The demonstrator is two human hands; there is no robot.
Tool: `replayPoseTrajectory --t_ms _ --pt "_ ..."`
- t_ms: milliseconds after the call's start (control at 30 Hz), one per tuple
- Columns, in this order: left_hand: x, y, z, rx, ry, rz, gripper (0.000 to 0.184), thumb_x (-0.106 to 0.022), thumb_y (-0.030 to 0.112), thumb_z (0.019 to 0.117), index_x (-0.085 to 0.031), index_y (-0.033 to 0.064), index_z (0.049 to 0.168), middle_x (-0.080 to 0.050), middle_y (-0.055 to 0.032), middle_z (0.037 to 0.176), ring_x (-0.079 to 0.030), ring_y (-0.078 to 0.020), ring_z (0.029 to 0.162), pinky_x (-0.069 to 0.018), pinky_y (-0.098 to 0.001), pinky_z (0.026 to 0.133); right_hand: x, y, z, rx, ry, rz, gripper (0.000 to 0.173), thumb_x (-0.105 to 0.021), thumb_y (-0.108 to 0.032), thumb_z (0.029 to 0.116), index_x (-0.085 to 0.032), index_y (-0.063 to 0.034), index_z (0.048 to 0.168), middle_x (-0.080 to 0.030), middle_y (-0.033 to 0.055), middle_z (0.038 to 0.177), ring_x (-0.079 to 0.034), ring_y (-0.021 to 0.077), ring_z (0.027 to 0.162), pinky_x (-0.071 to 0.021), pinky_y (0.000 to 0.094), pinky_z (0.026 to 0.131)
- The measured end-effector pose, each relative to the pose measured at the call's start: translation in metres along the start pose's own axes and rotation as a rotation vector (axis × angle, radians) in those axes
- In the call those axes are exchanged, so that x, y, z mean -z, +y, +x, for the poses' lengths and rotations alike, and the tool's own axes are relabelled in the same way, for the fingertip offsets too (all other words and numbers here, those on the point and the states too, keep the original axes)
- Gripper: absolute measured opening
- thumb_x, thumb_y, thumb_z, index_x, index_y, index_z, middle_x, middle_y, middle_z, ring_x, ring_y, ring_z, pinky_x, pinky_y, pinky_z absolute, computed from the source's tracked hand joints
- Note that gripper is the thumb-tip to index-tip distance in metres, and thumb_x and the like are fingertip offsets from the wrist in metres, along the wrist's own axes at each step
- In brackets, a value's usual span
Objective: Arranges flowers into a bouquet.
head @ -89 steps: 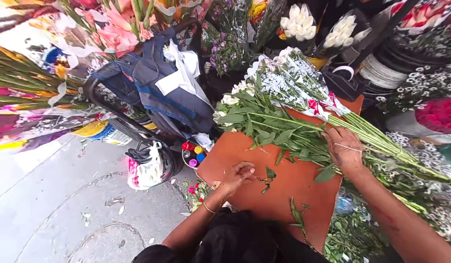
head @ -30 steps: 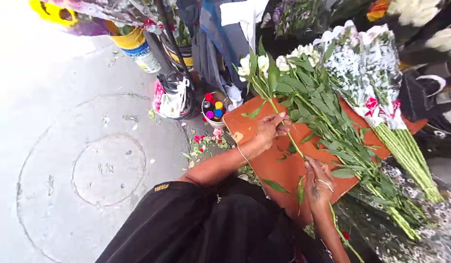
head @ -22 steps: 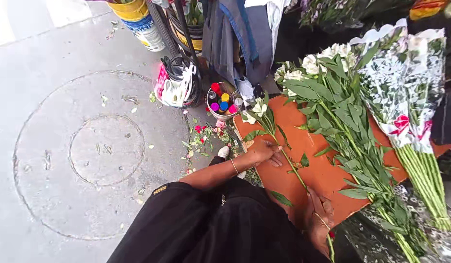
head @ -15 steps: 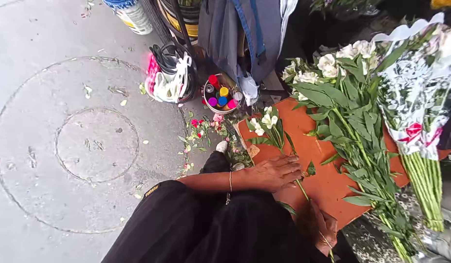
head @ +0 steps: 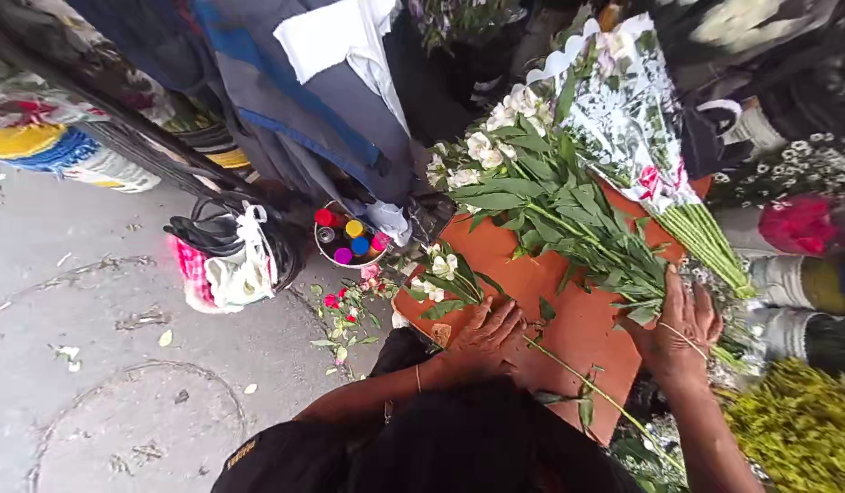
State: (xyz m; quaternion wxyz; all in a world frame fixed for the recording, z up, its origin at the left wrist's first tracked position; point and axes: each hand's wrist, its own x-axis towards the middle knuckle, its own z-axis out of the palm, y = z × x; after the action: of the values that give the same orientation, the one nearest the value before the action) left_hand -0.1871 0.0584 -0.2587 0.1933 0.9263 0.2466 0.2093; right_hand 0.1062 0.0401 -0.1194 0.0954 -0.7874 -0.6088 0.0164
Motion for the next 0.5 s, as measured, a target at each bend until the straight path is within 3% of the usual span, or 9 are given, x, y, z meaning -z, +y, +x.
replayPoseTrajectory --t_ms 33,100,167,267,333,433,500 --pt "0.002 -0.001 0.001 -0.002 -0.014 0.008 0.075 -0.057 0.061 0.0944 -0.058 0.0045 0.143 -0.051 -0.0151 0.154 -0.041 -0.0339 0.148 -0.0266 -0.0650 0.118 0.000 -0.001 0.019 0.046 0.014 -0.023 0.084 -0.086 -0.019 0.0766 -0.048 -0.0146 0.152 -0.046 0.0257 0.154 -0.034 0.0587 0.142 -0.0215 0.0824 0.106" --pt "0.006 0.000 0.003 0.000 -0.043 -0.002 0.076 -0.055 0.063 0.0947 -0.057 0.0045 0.143 -0.049 -0.0165 0.155 -0.041 -0.0356 0.148 -0.0260 -0.0677 0.117 -0.011 -0.004 0.053 0.125 0.048 -0.009 0.040 -0.073 -0.034 0.0916 -0.070 -0.0171 0.128 -0.062 0.0221 0.134 -0.052 0.0514 0.126 -0.0354 0.0732 0.096" --pt "0.009 0.003 0.005 -0.009 -0.033 0.020 0.075 -0.055 0.064 0.0945 -0.059 0.0054 0.141 -0.051 -0.0165 0.153 -0.043 -0.0366 0.146 -0.0272 -0.0703 0.115 -0.035 -0.008 0.078 0.125 0.026 -0.029 0.032 -0.063 -0.036 0.0997 -0.074 -0.0121 0.118 -0.069 0.0204 0.119 -0.059 0.0477 0.116 -0.0383 0.0702 0.093" --pt "0.015 0.007 0.004 -0.062 0.027 0.025 0.065 -0.061 0.057 0.0945 -0.064 0.0064 0.135 -0.057 -0.0145 0.148 -0.047 -0.0353 0.143 -0.0285 -0.0714 0.114 -0.064 0.002 0.097 0.126 -0.015 -0.053 0.031 -0.059 -0.027 0.1021 -0.072 -0.0034 0.118 -0.068 0.0257 0.119 -0.058 0.0516 0.119 -0.0356 0.0744 0.099" --pt "0.023 0.005 0.007 -0.112 0.102 0.021 0.053 -0.059 0.051 0.0982 -0.068 0.0087 0.129 -0.062 -0.0116 0.142 -0.053 -0.0320 0.139 -0.0349 -0.0664 0.113 -0.055 0.007 0.101 0.176 0.161 -0.010 0.031 -0.055 -0.026 0.1041 -0.074 -0.0033 0.115 -0.069 0.0240 0.118 -0.061 0.0486 0.116 -0.0364 0.0715 0.102" --pt "0.043 0.006 0.019 -0.030 0.189 -0.122 0.045 -0.055 0.043 0.1027 -0.069 0.0081 0.127 -0.067 -0.0112 0.135 -0.062 -0.0269 0.127 -0.0472 -0.0538 0.105 -0.016 0.007 0.102 0.186 0.364 0.000 0.034 -0.050 -0.027 0.1074 -0.068 -0.0119 0.133 -0.064 0.0223 0.133 -0.059 0.0468 0.124 -0.0363 0.0705 0.105" --pt "0.066 0.010 0.046 0.105 0.250 -0.352 0.049 -0.060 0.035 0.1021 -0.063 -0.0021 0.134 -0.066 -0.0181 0.132 -0.069 -0.0254 0.112 -0.0550 -0.0455 0.095 0.009 0.002 0.103 0.203 0.446 -0.009 0.034 -0.051 -0.022 0.1069 -0.064 -0.0116 0.137 -0.068 0.0240 0.125 -0.064 0.0463 0.114 -0.0436 0.0666 0.096"
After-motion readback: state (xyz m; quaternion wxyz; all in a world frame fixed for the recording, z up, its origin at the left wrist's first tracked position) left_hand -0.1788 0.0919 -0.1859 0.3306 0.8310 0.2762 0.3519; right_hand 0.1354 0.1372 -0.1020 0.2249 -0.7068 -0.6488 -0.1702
